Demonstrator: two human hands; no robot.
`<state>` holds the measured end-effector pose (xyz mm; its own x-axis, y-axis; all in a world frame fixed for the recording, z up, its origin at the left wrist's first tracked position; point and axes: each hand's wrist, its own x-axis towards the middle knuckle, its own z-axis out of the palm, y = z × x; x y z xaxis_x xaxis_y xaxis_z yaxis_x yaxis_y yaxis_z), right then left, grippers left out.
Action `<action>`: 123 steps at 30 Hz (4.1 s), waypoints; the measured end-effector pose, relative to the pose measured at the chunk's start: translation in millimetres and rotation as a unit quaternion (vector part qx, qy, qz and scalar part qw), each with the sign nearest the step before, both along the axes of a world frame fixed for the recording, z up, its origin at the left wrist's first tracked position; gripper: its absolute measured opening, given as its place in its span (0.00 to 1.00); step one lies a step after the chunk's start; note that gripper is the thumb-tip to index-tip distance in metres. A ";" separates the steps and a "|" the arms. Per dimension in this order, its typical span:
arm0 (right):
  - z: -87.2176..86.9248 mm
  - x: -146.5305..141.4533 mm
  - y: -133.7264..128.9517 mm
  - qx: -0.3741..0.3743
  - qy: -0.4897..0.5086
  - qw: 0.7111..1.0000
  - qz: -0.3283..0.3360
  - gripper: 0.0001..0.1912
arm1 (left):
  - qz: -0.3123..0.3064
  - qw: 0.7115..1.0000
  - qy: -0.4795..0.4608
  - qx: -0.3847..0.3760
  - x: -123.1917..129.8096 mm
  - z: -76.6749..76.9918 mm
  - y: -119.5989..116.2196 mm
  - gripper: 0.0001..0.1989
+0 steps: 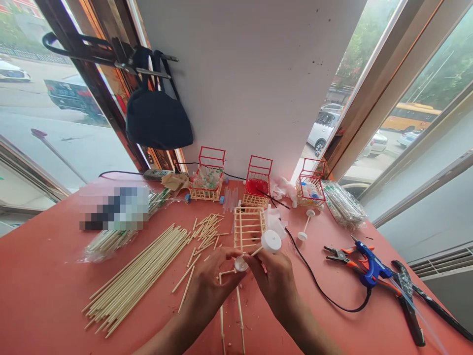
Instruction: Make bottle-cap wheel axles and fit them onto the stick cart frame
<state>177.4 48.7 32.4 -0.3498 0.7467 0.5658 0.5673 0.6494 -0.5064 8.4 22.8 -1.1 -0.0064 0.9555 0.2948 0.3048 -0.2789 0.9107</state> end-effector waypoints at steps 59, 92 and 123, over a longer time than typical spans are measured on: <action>1.9 0.0 -5.7 -0.033 -0.053 0.998 0.027 0.14 | -0.055 0.998 -0.025 -0.004 -2.6 -2.8 1.6 0.07; 8.3 1.0 -6.5 0.002 -0.044 0.999 0.007 0.11 | -0.037 0.998 0.018 0.037 -6.9 -0.9 4.3 0.21; 8.5 -2.2 -7.6 0.025 -0.034 0.999 -0.009 0.12 | -0.034 0.998 0.017 0.046 -5.9 -2.3 4.7 0.16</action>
<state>175.3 41.1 40.9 -0.3750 0.7244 0.5785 0.6118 0.6622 -0.4326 2.5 27.5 -3.4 0.0682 0.9222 0.3806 0.3130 -0.3820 0.8695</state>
